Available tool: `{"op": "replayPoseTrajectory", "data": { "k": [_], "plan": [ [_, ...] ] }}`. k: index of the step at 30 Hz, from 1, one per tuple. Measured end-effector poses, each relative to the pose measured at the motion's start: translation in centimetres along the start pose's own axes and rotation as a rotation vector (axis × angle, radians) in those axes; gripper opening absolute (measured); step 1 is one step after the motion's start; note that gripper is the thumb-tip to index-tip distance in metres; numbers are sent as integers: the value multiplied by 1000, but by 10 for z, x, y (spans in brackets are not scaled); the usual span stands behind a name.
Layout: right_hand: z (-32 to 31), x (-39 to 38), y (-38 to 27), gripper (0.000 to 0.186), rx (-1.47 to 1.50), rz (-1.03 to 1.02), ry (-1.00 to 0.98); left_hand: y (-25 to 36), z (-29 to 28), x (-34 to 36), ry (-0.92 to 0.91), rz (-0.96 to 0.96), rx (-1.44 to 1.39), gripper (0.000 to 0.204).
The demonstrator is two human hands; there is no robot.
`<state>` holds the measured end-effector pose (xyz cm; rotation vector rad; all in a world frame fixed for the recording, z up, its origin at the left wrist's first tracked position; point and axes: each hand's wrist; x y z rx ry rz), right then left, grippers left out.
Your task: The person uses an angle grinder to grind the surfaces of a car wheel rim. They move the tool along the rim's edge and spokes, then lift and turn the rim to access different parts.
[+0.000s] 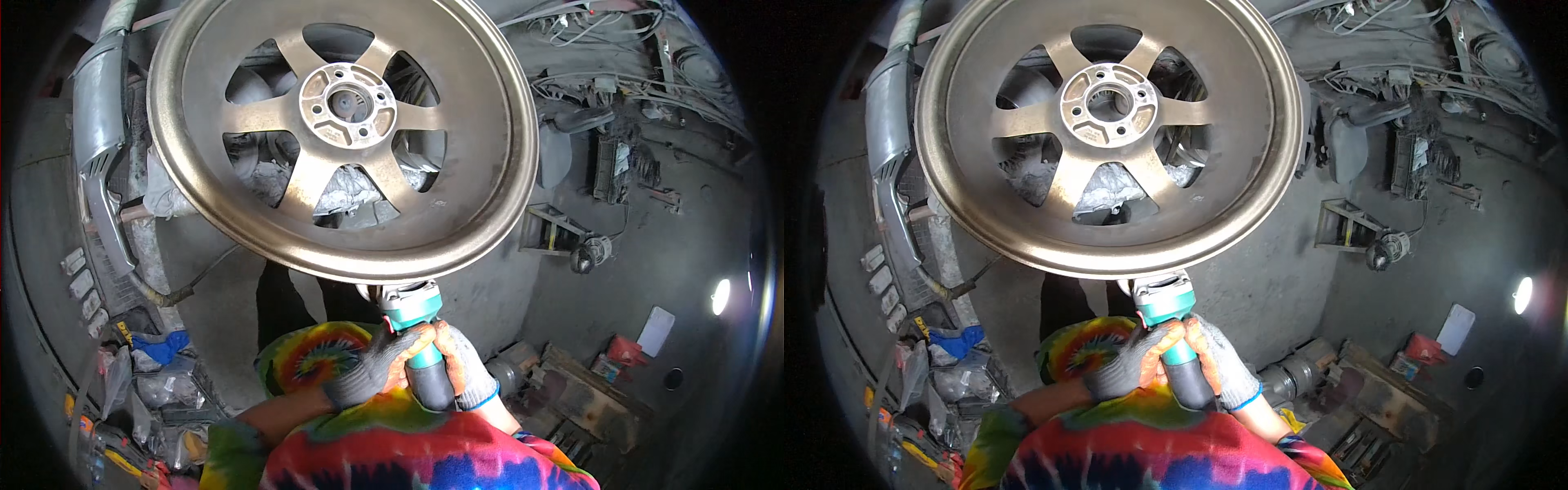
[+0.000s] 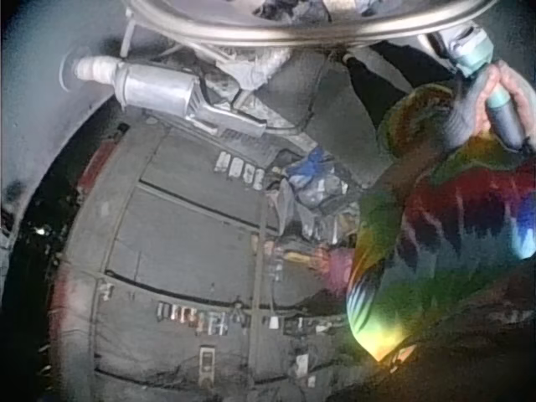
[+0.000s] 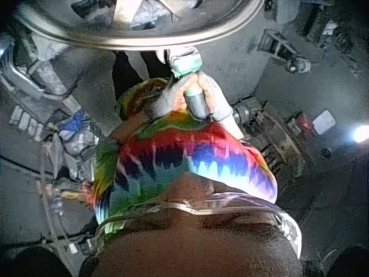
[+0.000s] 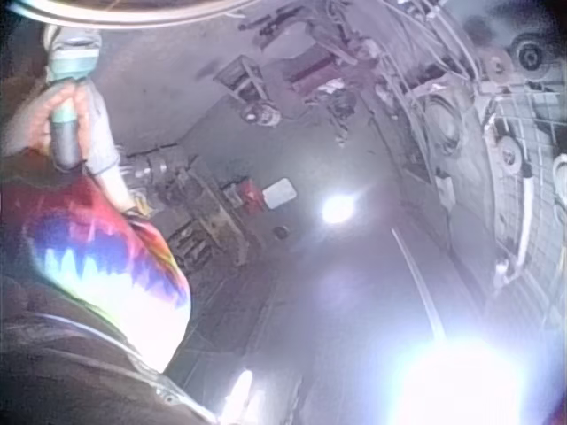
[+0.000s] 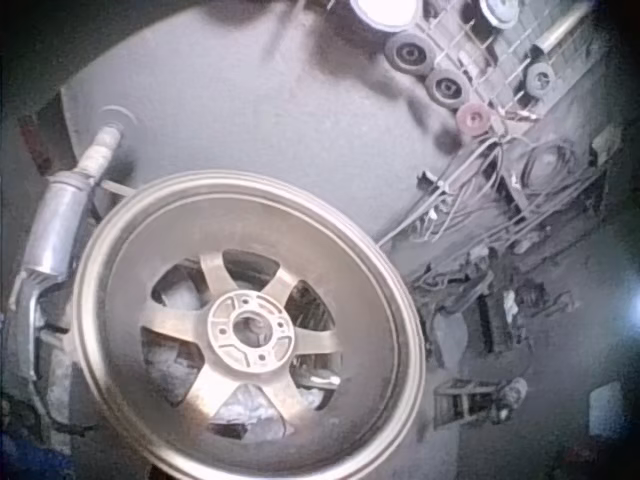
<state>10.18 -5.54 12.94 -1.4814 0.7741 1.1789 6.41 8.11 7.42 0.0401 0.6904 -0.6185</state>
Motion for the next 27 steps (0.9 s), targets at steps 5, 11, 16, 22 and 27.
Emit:
{"op": "replayPoseTrajectory", "data": {
  "k": [5,11,16,22,27],
  "plan": [
    [14,-16,-12,50,308,113,-106,0,14,1,-102,95,111,26],
    [0,-33,10,64,273,-26,-188,-8,-4,-4,-325,-63,426,28],
    [-22,-25,33,46,152,0,-243,-27,-47,-13,-430,21,609,34],
    [-34,-6,26,70,-99,-71,-316,-20,-66,-29,-173,-181,495,33],
    [-49,24,48,69,-211,-279,-393,-39,-133,-42,8,-136,416,35]
  ]
}}
Point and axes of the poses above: each hand's wrist, its own x-axis towards the middle knuckle, its own z-axis out of the palm, y = z × x, and after that the axes turned 9 degrees about z, right-handed
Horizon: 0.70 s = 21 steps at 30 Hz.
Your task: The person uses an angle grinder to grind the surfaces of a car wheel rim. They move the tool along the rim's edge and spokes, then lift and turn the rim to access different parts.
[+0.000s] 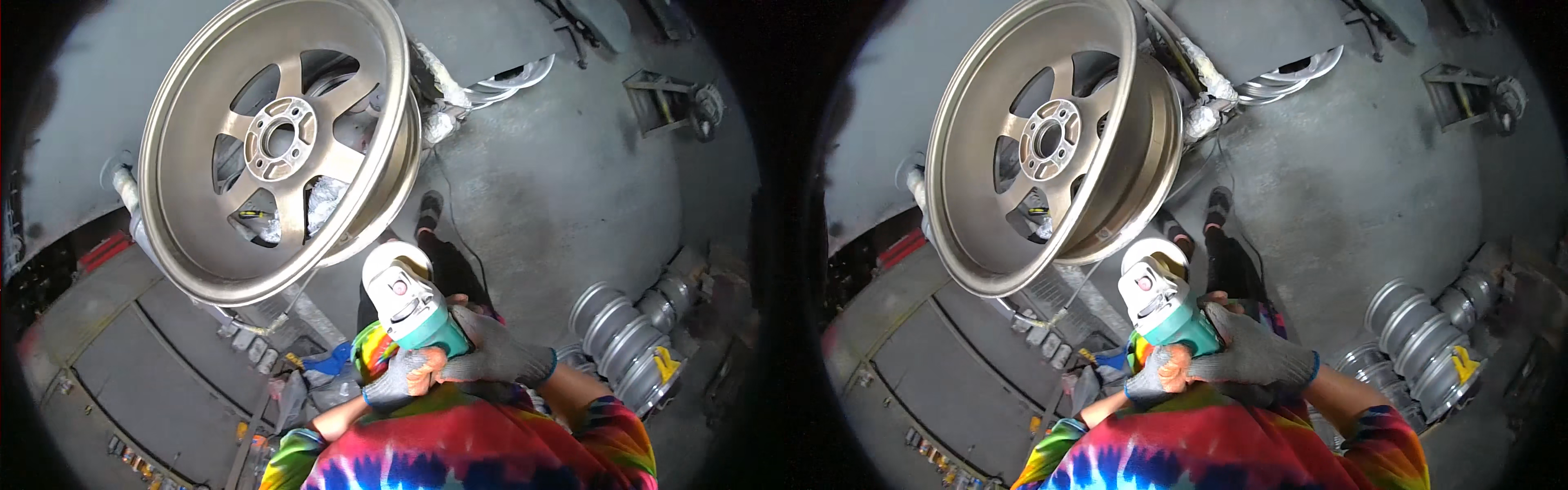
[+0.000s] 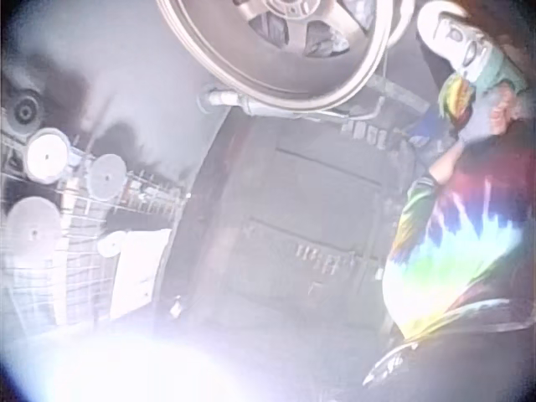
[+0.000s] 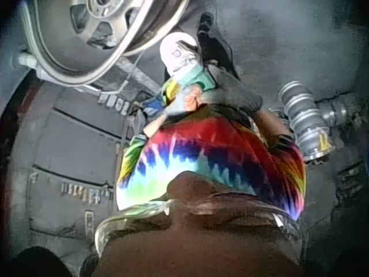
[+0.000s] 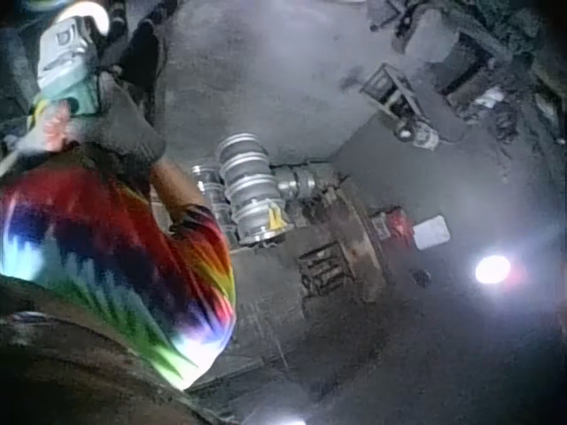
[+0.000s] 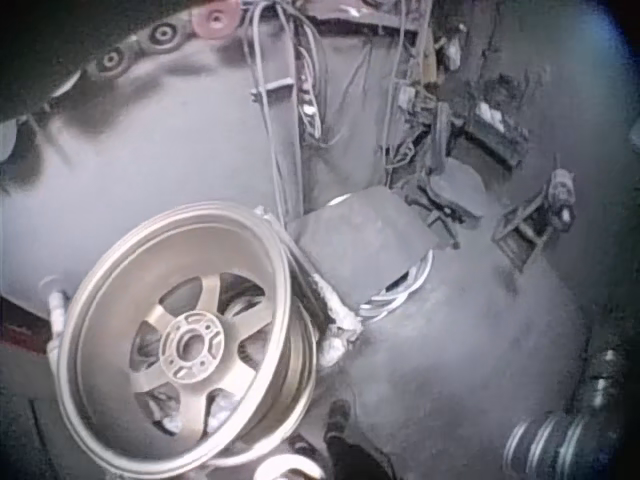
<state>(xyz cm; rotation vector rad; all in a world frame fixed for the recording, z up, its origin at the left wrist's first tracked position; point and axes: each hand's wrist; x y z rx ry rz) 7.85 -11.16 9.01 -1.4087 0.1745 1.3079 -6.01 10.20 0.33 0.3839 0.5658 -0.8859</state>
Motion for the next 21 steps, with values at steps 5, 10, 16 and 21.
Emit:
{"op": "replayPoseTrajectory", "data": {
  "k": [5,10,16,21],
  "plan": [
    [1,8,-2,66,124,-178,18,-15,-27,-15,81,14,-64,36],
    [-1,12,-7,67,27,-106,41,-19,-42,-11,28,-35,-238,44],
    [4,20,-7,61,-20,-89,57,-28,-34,-7,156,47,211,35],
    [5,25,-11,57,75,0,1,18,24,6,196,116,123,19]
  ]
}}
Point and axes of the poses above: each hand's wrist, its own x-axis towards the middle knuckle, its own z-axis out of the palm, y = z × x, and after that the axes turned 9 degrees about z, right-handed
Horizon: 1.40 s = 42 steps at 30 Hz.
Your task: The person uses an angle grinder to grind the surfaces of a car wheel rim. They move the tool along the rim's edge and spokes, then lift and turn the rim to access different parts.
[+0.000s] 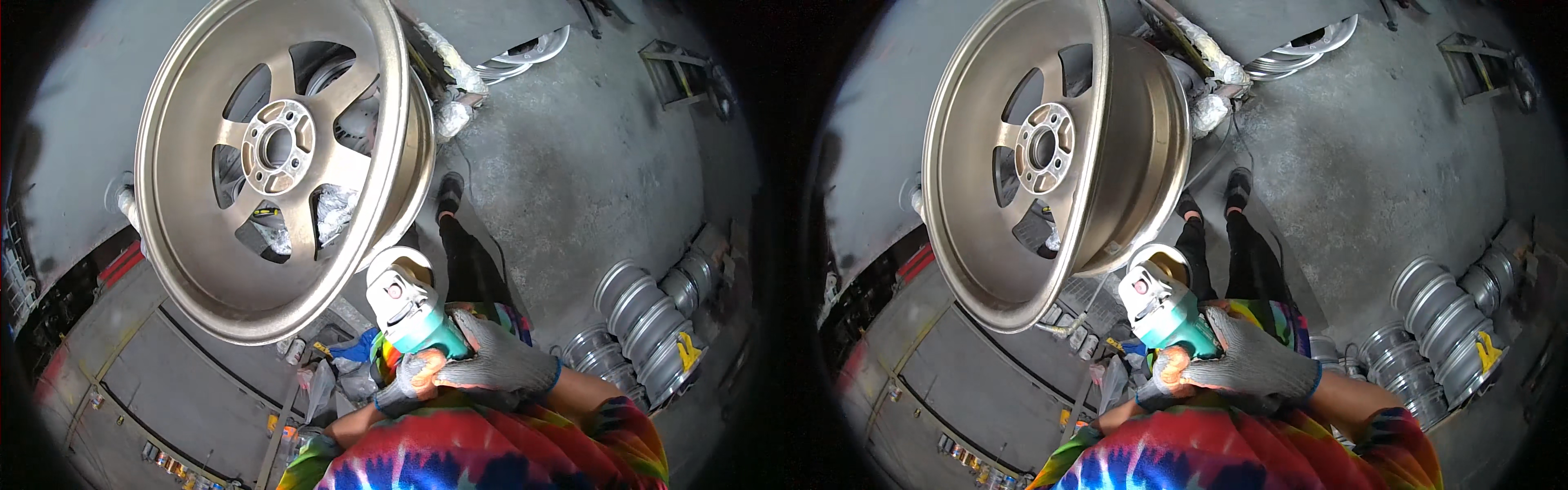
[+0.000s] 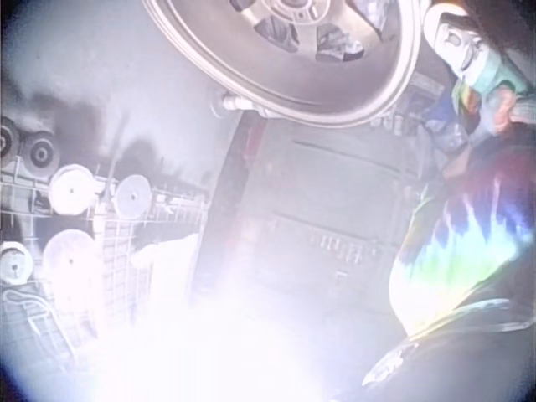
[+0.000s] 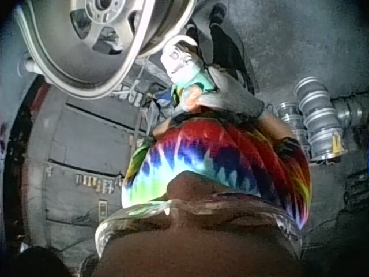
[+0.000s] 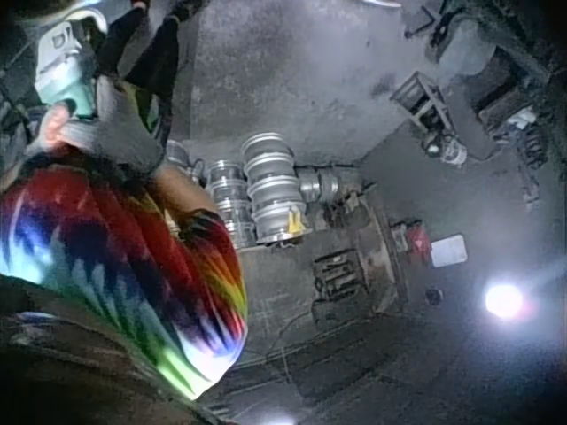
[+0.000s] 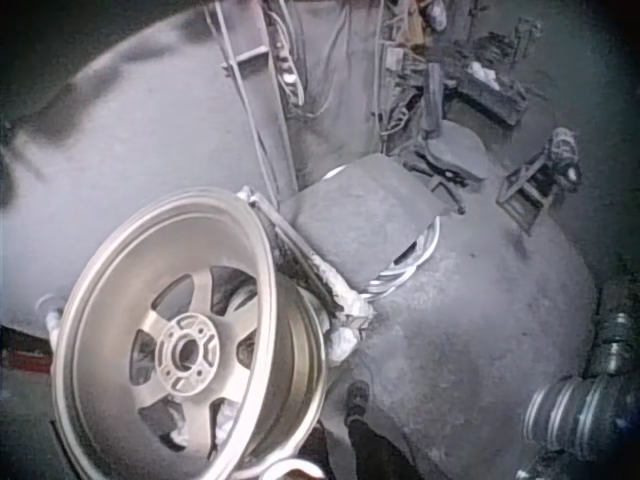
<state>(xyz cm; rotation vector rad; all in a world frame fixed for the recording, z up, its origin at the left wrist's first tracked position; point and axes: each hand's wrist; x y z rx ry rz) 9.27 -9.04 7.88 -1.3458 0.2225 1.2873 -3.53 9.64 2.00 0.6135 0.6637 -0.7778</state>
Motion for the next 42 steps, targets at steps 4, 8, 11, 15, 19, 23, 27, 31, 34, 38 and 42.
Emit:
{"op": "replayPoseTrajectory", "data": {
  "k": [4,8,11,15,19,23,27,31,34,38,42],
  "plan": [
    [3,4,6,60,-53,-47,42,25,18,2,77,-62,-84,21],
    [4,5,7,65,-25,12,32,32,15,3,32,-106,-162,18],
    [4,5,3,65,-80,-20,54,27,10,6,35,-100,-176,18],
    [10,8,4,67,-16,-161,127,22,7,9,34,-82,-191,21],
    [4,-2,-13,70,-38,47,91,22,7,10,32,-75,-200,25],
    [10,1,-8,73,-120,-18,142,24,7,12,25,-77,-204,31],
    [10,-3,-12,73,-65,17,138,23,6,15,18,-76,-218,37],
    [6,-4,-19,72,-107,47,132,19,7,20,8,-75,-232,43],
    [11,-3,-9,70,-140,10,145,19,8,21,4,-73,-241,48],
    [10,-4,-18,68,-110,10,183,18,7,19,2,-67,-244,55],
    [9,-2,-19,66,-61,58,149,19,5,18,7,-59,-252,62]
  ]
}}
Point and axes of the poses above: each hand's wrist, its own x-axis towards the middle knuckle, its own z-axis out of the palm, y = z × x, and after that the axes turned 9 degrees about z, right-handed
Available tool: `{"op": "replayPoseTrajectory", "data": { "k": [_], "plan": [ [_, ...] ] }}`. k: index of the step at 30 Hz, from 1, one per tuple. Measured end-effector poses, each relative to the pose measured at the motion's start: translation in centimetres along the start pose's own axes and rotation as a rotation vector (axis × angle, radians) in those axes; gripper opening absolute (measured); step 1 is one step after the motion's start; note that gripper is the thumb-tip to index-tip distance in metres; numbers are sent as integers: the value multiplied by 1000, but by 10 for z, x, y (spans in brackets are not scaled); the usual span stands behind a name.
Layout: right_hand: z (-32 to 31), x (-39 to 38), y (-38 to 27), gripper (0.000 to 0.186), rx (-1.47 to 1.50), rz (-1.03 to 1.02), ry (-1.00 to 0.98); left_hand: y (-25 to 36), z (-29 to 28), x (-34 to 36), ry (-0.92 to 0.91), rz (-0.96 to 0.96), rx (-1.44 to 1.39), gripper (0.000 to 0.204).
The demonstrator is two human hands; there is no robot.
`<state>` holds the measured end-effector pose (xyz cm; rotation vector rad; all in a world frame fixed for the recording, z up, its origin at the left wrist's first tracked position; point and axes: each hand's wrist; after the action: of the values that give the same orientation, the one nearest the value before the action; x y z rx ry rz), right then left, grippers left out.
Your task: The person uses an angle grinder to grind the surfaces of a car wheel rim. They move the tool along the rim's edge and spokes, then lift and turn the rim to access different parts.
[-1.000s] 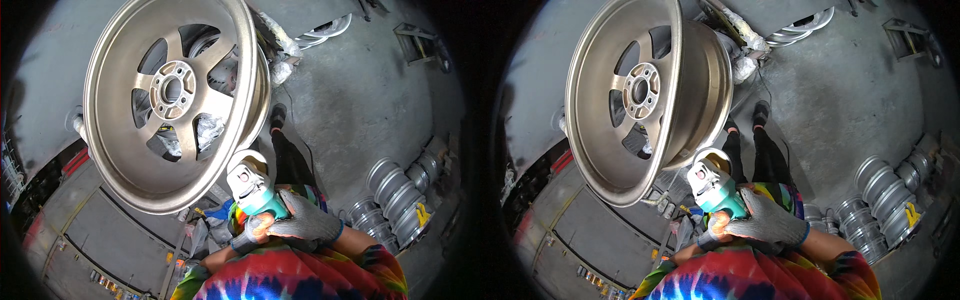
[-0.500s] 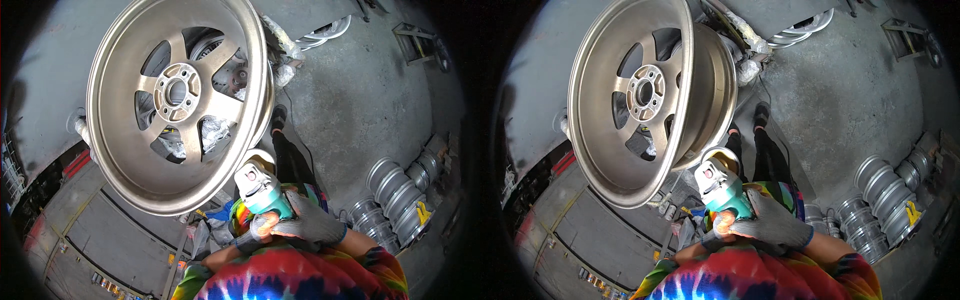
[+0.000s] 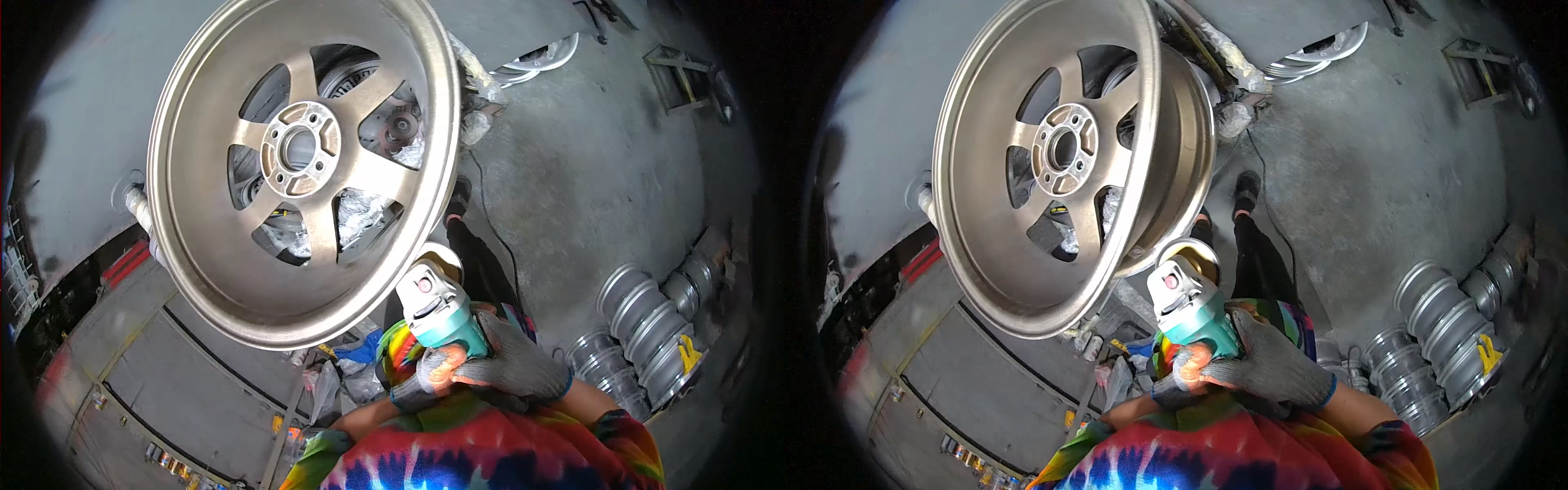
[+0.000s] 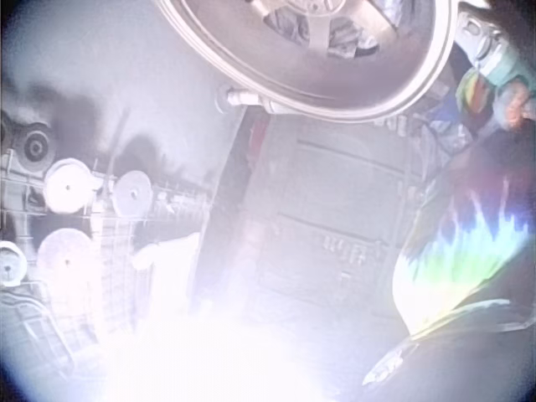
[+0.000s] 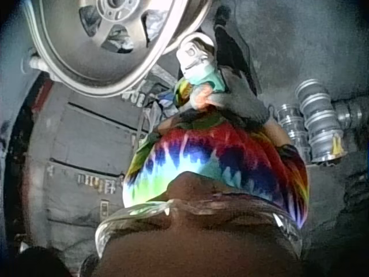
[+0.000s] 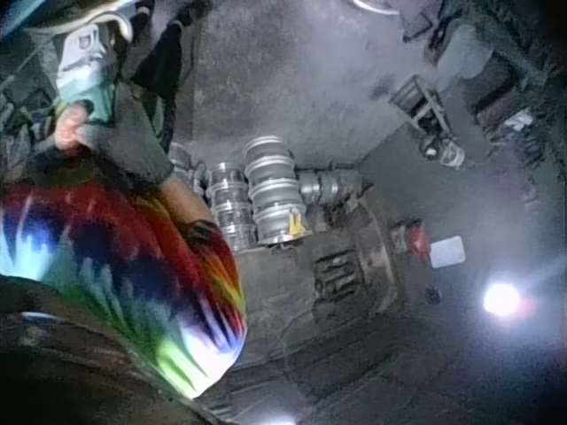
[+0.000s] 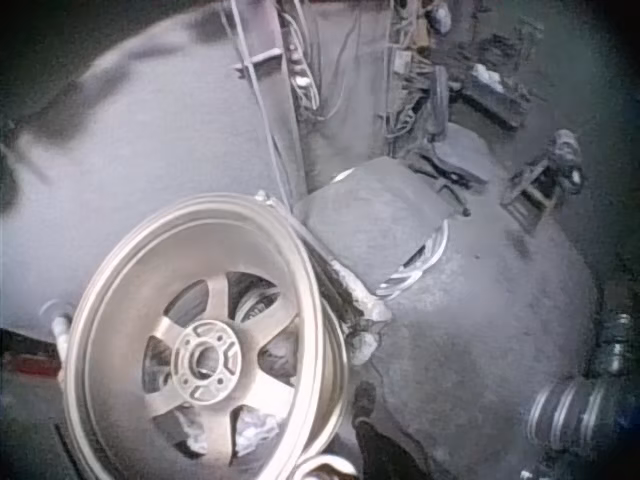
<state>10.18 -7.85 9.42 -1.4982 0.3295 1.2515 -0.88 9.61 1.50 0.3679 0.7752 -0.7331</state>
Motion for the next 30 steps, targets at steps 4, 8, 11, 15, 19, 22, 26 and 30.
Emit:
{"op": "replayPoseTrajectory", "data": {
  "k": [4,8,11,15,19,22,26,30],
  "plan": [
    [3,-1,9,68,49,-3,4,-1,-10,-7,22,34,-8,68],
    [-5,-6,-18,69,81,85,24,-37,-23,4,-54,0,3,38],
    [1,-5,-10,67,159,75,-23,-19,-20,-2,-75,44,320,29],
    [0,-4,-12,65,110,51,6,-48,-93,0,-313,373,1321,43],
    [-4,-10,-22,64,169,85,24,-49,-26,24,-134,171,-3,29],
    [-3,-17,-18,67,238,137,1,-34,-38,25,-364,48,-208,27],
    [-9,-22,-15,73,288,143,-106,23,64,9,-357,1,-256,27],
    [0,-28,-27,72,444,343,-29,33,75,5,-317,-29,-148,28]
  ]
}}
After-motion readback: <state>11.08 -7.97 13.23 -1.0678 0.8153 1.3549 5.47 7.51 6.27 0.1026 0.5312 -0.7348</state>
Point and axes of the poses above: each hand's wrist, its own x-axis towards the middle knuckle, its own z-axis out of the palm, y = z × x, and after that the axes turned 9 degrees about z, right-handed
